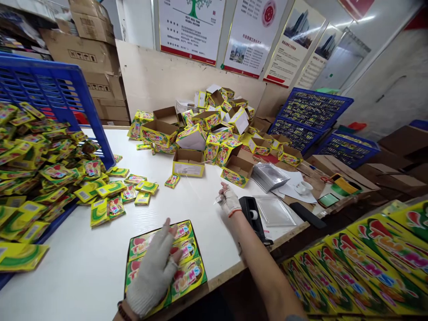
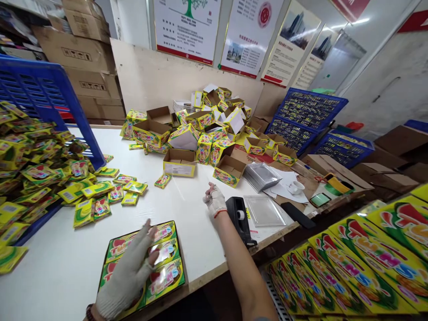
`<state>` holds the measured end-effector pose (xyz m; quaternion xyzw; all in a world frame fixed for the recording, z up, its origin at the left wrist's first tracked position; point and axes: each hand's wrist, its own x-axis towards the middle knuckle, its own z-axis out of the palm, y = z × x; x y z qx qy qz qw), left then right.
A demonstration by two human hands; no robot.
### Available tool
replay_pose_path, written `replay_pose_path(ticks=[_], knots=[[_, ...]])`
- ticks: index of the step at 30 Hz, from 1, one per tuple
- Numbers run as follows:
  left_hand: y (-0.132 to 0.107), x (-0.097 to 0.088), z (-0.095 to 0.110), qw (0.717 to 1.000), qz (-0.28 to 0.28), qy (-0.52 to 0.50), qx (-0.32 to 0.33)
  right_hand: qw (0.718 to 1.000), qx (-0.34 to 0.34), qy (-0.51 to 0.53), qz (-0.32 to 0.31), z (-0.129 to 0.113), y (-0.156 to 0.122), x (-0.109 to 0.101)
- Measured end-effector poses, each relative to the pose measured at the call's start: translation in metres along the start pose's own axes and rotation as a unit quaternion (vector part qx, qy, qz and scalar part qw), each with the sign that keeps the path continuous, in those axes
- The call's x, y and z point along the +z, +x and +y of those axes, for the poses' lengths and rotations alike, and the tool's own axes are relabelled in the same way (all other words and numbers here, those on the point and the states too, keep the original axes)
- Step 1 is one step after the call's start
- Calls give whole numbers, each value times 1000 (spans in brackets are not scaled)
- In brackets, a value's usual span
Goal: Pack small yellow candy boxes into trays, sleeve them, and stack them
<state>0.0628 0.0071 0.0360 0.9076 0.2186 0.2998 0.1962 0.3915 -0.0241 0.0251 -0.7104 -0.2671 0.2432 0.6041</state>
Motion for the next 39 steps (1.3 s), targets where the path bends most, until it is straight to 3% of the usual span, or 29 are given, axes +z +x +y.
replay_pose_path(ticks=[3, 5, 9, 12, 15, 20, 25, 28, 31, 34, 37, 39], knots=[[-3, -19, -3, 973, 149, -112, -136, 995, -1, 39, -88, -13, -9, -4], [0, -36, -10, 947, 194, -139, -217, 986, 7, 32, -161, -15, -22, 12], [14, -60, -34, 916, 140, -139, -348, 965, -7, -1, -261, -13, -53, 72], [16, -59, -50, 885, 85, -215, -405, 959, -30, -20, -283, -14, -75, 106], [6, -48, -55, 868, 86, -237, -428, 960, -28, -40, -275, -14, -92, 111], [-9, -32, -49, 846, 146, -285, -425, 964, -13, -71, -256, -9, -101, 95], [-8, -39, -47, 882, 154, -207, -395, 966, -19, -93, -239, -5, -99, 91], [-4, -54, -47, 918, 88, -99, -375, 973, -44, -101, -203, -2, -94, 93], [5, -64, -52, 923, 22, -90, -374, 971, -55, -118, -200, -2, -88, 97], [13, -65, -59, 920, 34, -127, -369, 964, -47, -122, -231, -7, -87, 101], [16, -62, -60, 918, -21, -154, -364, 946, -43, -133, -294, -13, -88, 101], [17, -61, -57, 921, -59, -149, -354, 929, -77, -147, -330, -16, -89, 99]])
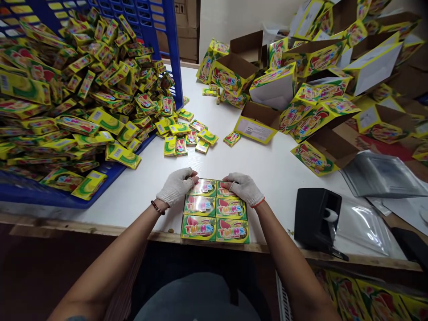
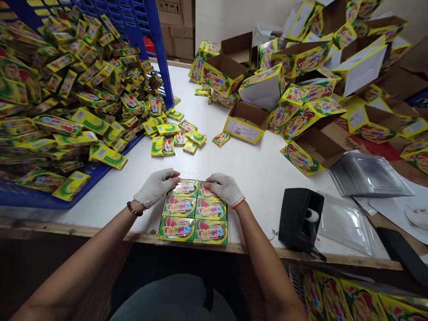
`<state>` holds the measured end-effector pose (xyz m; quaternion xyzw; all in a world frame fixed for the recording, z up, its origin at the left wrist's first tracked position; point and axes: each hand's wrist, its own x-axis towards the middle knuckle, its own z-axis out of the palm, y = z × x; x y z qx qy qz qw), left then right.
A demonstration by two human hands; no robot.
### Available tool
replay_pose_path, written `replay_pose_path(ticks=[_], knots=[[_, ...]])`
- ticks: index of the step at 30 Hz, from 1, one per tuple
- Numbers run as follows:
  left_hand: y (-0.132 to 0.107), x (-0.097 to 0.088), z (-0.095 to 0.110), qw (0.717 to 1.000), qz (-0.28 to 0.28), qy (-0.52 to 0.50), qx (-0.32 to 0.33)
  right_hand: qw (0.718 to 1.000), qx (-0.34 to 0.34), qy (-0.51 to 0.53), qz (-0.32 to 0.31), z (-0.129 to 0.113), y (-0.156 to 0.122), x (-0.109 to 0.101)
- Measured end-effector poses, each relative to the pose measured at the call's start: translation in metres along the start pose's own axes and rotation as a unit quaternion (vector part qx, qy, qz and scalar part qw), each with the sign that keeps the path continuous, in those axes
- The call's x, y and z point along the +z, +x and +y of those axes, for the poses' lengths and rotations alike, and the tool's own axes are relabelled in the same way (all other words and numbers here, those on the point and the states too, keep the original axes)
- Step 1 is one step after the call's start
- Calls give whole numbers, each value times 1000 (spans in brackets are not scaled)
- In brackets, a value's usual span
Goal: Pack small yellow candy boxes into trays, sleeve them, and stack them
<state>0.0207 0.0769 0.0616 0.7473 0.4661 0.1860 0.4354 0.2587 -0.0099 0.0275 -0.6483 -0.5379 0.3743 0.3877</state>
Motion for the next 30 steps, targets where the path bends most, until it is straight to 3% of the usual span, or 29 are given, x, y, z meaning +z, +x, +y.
replay_pose_path(ticks=[5, 9, 14, 17, 19, 21, 24, 27, 30], knots=[[2, -5, 14, 998, 0, 49, 27, 997, -51, -44, 37, 4, 1, -5], [11, -5, 14, 997, -72, 28, -8, 996, -53, -52, 57, 10, 4, -5], [25, -2, 0, 996, -91, 16, 11, 993, -54, -90, -53, 3, 9, -9], [22, -1, -10, 994, -105, 1, 15, 993, -50, -72, -79, 0, 9, -11], [14, 3, -18, 996, -81, -22, 12, 996, -30, -23, -79, 5, 4, -10], [2, 11, -26, 998, -15, -54, 9, 996, 14, 54, -65, 13, -6, -7], [-11, 19, -30, 997, 77, -27, 11, 985, 73, 153, 8, 27, -23, 2], [-14, 22, -17, 981, 49, 154, 108, 981, 74, 163, 70, 34, -31, 9], [-10, 32, 9, 900, -62, 321, 286, 984, 56, 145, 82, 34, -31, 10]])
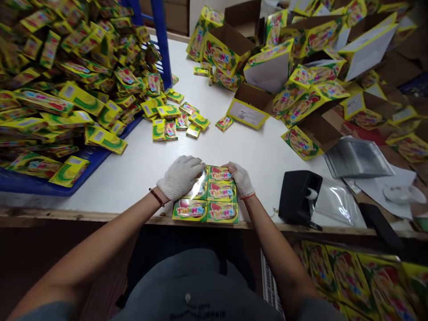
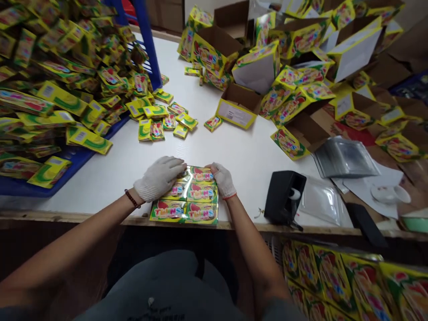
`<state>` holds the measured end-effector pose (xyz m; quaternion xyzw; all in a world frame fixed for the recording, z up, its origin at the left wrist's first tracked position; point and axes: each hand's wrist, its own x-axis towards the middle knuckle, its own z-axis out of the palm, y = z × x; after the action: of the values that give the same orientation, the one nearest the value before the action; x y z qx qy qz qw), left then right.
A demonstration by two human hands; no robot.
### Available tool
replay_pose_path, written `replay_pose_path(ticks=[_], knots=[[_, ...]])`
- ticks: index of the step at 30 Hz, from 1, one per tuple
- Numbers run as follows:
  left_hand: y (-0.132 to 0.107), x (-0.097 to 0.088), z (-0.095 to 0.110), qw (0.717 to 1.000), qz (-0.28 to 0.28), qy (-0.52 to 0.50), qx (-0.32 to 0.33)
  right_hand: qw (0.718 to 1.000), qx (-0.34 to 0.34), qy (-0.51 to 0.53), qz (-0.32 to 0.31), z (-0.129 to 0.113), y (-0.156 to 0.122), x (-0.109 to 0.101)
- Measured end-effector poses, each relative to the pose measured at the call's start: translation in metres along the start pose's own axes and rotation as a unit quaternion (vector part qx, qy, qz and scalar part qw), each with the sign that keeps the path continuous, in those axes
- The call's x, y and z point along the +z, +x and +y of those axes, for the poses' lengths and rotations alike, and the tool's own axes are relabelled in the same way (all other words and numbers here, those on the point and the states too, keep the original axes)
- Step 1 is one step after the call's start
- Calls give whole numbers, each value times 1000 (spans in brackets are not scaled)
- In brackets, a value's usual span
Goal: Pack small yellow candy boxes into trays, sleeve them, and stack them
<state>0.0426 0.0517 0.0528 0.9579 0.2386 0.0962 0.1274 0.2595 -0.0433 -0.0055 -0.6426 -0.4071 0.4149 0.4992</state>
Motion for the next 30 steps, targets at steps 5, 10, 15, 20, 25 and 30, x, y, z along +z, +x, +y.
replay_pose_path(ticks=[5, 10, 15, 20, 25, 30], knots=[[35, 6, 49, 992, -32, 62, 109, 997, 2, -40, 59, -1, -8, -2], [46, 14, 73, 990, -37, 54, 123, 996, 34, -46, 62, -6, -62, 5], [45, 11, 75, 985, -58, 79, 143, 995, -12, -46, 91, 0, -136, 23], [46, 12, 81, 981, -77, 117, 134, 990, 20, -64, 127, 16, -162, 34], [44, 14, 88, 982, -72, 128, 121, 997, -28, -52, 51, 7, -150, 9], [45, 15, 90, 980, -66, 138, 124, 947, -27, -161, 277, -8, -166, -96]])
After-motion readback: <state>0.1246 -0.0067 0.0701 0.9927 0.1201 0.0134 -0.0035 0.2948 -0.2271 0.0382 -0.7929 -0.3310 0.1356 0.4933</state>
